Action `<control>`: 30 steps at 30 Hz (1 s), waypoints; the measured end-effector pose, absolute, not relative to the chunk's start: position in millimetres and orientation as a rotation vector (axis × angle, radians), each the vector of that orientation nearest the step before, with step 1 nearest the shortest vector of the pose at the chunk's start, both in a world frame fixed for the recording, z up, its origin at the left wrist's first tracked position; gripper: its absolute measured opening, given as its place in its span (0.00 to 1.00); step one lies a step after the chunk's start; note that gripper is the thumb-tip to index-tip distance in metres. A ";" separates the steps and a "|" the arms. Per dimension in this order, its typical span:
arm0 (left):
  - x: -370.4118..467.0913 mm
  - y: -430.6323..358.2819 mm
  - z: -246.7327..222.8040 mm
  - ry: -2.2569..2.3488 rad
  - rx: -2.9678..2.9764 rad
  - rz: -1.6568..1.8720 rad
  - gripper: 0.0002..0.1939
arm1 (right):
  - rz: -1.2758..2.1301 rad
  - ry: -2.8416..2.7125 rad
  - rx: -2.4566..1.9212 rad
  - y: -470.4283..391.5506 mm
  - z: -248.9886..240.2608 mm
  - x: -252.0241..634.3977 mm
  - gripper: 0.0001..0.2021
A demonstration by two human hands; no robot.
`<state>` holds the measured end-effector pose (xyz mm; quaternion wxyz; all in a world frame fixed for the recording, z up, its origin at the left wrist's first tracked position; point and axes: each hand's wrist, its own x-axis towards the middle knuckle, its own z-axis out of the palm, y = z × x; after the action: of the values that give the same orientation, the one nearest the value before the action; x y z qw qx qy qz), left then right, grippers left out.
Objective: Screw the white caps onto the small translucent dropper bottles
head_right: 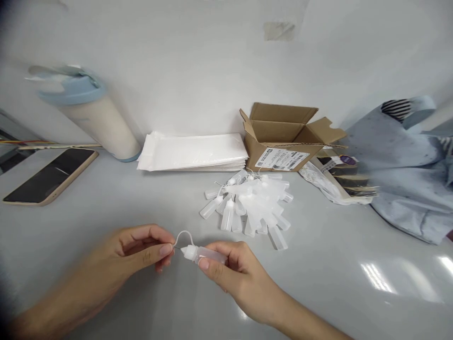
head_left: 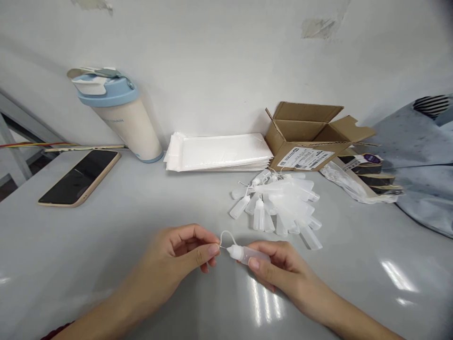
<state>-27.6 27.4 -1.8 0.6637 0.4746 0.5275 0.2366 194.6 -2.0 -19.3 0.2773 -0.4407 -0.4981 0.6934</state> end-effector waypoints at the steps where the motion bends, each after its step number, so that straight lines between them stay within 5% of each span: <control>1: -27.7 26.7 -1.5 1.207 1.120 0.542 0.09 | 1.853 -1.343 -1.191 -2.3 -18.3 194.3 0.17; 30: -25.6 23.1 9.5 1.202 1.363 0.445 0.13 | 1.543 -1.655 -1.266 -3.0 -19.0 192.1 0.10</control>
<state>-25.6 23.1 9.5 0.5935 0.5863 0.5170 0.1914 192.1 -3.0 -19.0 0.2710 -0.4700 -0.6144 0.5729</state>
